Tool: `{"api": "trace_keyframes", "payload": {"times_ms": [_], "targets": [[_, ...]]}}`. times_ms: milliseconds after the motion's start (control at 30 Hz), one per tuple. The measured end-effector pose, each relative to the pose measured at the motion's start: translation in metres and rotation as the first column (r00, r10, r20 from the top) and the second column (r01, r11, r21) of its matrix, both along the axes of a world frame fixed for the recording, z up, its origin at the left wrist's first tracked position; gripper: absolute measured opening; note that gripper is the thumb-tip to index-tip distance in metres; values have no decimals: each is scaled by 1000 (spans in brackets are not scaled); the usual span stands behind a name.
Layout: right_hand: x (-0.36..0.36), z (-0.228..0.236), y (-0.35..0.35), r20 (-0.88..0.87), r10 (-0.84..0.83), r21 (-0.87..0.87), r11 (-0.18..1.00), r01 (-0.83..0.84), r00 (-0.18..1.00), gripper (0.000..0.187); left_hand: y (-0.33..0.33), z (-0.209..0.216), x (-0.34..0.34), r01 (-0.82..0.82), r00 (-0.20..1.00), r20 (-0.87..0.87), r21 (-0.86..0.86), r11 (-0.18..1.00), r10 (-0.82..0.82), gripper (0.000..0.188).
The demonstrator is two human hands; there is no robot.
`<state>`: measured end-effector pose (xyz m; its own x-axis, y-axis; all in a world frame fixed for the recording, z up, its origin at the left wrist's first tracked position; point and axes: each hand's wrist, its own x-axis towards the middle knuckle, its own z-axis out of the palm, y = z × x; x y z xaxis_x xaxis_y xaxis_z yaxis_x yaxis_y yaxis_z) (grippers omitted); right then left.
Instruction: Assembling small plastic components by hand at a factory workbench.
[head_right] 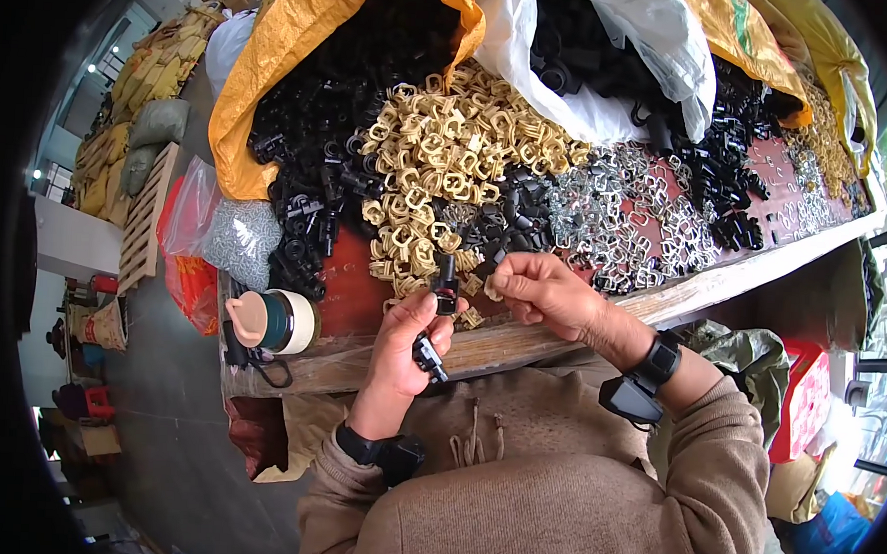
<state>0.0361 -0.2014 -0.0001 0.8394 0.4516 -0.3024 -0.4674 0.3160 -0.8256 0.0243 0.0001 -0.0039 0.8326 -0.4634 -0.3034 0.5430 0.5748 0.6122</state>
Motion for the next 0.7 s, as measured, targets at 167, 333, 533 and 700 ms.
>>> {"api": "trace_keyframes", "payload": {"times_ms": [167,333,533,700], "targets": [[6,7,-6,275,320,-635,769,-79,906,22,-3,1,0,18,1000,-9,-8,1000,-18,19],[18,-2,-15,422,536,-850,515,113,731,27,-8,2,1,12,999,-32,-18,1000,-13,19],[30,1,-19,246,469,-807,584,-89,848,26,-7,-1,1,14,999,-35,-28,1000,-15,19],[25,-2,-14,453,449,-843,497,206,770,16,-6,-2,1,10,999,-41,-35,999,-11,19]]}}
